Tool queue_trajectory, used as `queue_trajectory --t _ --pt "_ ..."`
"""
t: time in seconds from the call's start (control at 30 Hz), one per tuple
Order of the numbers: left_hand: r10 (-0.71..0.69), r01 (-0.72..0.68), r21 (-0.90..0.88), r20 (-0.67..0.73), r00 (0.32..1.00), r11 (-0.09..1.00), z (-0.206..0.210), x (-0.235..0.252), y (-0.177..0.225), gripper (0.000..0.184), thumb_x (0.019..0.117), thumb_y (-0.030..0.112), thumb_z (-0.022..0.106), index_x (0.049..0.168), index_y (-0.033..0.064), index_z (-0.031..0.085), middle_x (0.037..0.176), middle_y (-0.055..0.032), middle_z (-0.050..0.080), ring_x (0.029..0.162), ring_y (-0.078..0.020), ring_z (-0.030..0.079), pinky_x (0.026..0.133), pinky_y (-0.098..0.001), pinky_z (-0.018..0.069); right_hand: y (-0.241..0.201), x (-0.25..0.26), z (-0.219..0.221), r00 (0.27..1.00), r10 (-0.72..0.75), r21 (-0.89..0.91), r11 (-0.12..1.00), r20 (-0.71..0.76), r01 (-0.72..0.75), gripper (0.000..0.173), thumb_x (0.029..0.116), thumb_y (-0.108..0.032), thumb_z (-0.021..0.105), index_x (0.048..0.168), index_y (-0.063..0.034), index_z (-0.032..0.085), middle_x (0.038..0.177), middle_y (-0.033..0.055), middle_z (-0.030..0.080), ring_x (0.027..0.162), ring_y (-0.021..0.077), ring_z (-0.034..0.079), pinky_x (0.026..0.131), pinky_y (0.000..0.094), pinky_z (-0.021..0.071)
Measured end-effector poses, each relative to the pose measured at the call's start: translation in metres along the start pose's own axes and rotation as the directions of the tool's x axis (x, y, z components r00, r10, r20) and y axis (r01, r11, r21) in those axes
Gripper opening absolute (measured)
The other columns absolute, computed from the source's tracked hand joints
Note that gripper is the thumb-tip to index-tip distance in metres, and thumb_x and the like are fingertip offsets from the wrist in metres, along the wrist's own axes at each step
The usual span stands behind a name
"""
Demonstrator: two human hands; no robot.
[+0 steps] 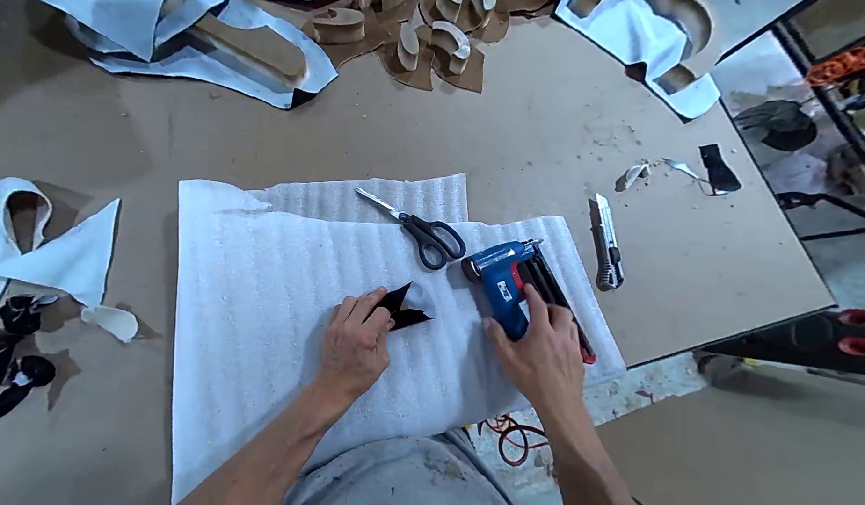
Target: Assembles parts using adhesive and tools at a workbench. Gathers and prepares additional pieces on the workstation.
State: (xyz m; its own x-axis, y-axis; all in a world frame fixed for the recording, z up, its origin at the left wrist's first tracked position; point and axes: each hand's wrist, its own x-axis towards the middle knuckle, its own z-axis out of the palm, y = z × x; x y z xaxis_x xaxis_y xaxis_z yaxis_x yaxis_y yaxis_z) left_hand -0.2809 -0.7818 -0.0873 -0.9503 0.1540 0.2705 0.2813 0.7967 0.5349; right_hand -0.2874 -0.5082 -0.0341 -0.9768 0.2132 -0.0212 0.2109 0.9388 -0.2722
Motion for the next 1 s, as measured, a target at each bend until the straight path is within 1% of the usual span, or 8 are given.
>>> queue_trajectory --t 0.1,0.23,0.3,0.37,0.43,0.53,0.7,1.0 --pt "-0.014 0.014 -0.010 0.025 1.000 1.000 -0.001 0.001 -0.003 0.021 0.0964 0.023 0.058 0.086 0.0119 0.073 0.130 -0.0052 0.069 0.101 -0.0229 0.067 0.081 -0.0404 0.0547 0.006 0.009 0.006 0.994 0.058 -0.017 0.998 0.097 -0.056 0.093 0.0804 -0.041 0.086 0.155 -0.0052 0.043 0.123 0.0323 0.060 0.108 0.0524 0.061 0.085 0.0680 0.0503" --pt "0.017 -0.012 -0.093 0.058 0.998 0.996 -0.006 0.007 -0.014 0.026 0.0972 0.029 0.061 0.111 0.0126 0.075 0.118 -0.0050 0.072 0.102 -0.0222 0.068 0.083 -0.0388 0.0556 -0.012 0.018 -0.028 0.959 0.143 -0.056 0.990 0.245 -0.133 0.072 0.0851 -0.018 0.076 0.150 -0.0045 0.048 0.116 0.0265 0.068 0.103 0.0479 0.067 0.084 0.0703 0.0501" --pt "0.028 -0.016 -0.136 0.082 0.996 0.991 -0.008 0.012 -0.019 0.027 0.0974 0.030 0.063 0.114 0.0135 0.076 0.114 -0.0042 0.073 0.098 -0.0211 0.067 0.083 -0.0366 0.0560 -0.020 0.000 -0.051 0.972 0.113 -0.050 0.993 0.208 -0.105 0.050 0.0846 -0.028 0.066 0.129 -0.0053 0.064 0.087 0.0184 0.070 0.079 0.0406 0.068 0.064 0.0648 0.0498" --pt "0.027 -0.010 -0.176 0.095 0.995 0.984 -0.009 0.016 -0.023 0.024 0.0975 0.029 0.064 0.110 0.0131 0.077 0.111 -0.0035 0.074 0.096 -0.0204 0.068 0.081 -0.0358 0.0566 -0.036 -0.029 -0.069 0.971 0.054 0.003 0.998 0.234 -0.056 0.039 0.0851 -0.045 0.062 0.098 -0.0096 0.071 0.067 0.0042 0.064 0.060 0.0235 0.064 0.051 0.0507 0.0498" --pt "0.032 -0.013 -0.205 0.089 0.995 0.979 -0.009 0.019 -0.026 0.022 0.0979 0.029 0.063 0.106 0.0132 0.077 0.107 -0.0025 0.074 0.093 -0.0195 0.068 0.079 -0.0349 0.0558 -0.062 -0.059 -0.079 0.939 0.000 0.109 0.993 0.343 -0.040 0.033 0.0857 -0.042 0.067 0.091 -0.0105 0.073 0.066 0.0011 0.066 0.057 0.0166 0.065 0.050 0.0454 0.0528" --pt "0.056 -0.038 -0.215 0.076 0.996 0.976 -0.006 0.021 -0.028 0.024 0.0987 0.029 0.061 0.105 0.0134 0.077 0.104 -0.0025 0.074 0.090 -0.0197 0.067 0.076 -0.0345 0.0544 -0.096 -0.079 -0.071 0.899 -0.035 0.170 0.984 0.437 -0.044 0.025 0.0832 -0.033 0.071 0.094 -0.0103 0.074 0.067 0.0018 0.068 0.058 0.0156 0.066 0.052 0.0437 0.0528" --pt "0.067 -0.051 -0.240 0.062 0.996 0.970 -0.006 0.021 -0.030 0.022 0.0991 0.027 0.061 0.106 0.0126 0.076 0.104 -0.0033 0.073 0.090 -0.0203 0.066 0.076 -0.0346 0.0543 -0.110 -0.083 -0.054 0.917 -0.064 0.165 0.986 0.393 -0.001 0.028 0.0830 -0.032 0.068 0.100 -0.0107 0.076 0.068 -0.0009 0.069 0.057 0.0094 0.064 0.051 0.0350 0.0522" --pt "0.068 -0.050 -0.214 0.079 0.995 0.976 -0.007 0.021 -0.028 0.022 0.1007 0.024 0.058 0.107 0.0129 0.076 0.101 -0.0031 0.072 0.088 -0.0210 0.065 0.074 -0.0351 0.0543 -0.106 -0.082 -0.054 0.910 0.035 0.125 0.988 0.413 -0.094 0.023 0.0815 -0.037 0.067 0.085 -0.0153 0.072 0.062 -0.0046 0.064 0.054 0.0084 0.062 0.048 0.0367 0.0501"
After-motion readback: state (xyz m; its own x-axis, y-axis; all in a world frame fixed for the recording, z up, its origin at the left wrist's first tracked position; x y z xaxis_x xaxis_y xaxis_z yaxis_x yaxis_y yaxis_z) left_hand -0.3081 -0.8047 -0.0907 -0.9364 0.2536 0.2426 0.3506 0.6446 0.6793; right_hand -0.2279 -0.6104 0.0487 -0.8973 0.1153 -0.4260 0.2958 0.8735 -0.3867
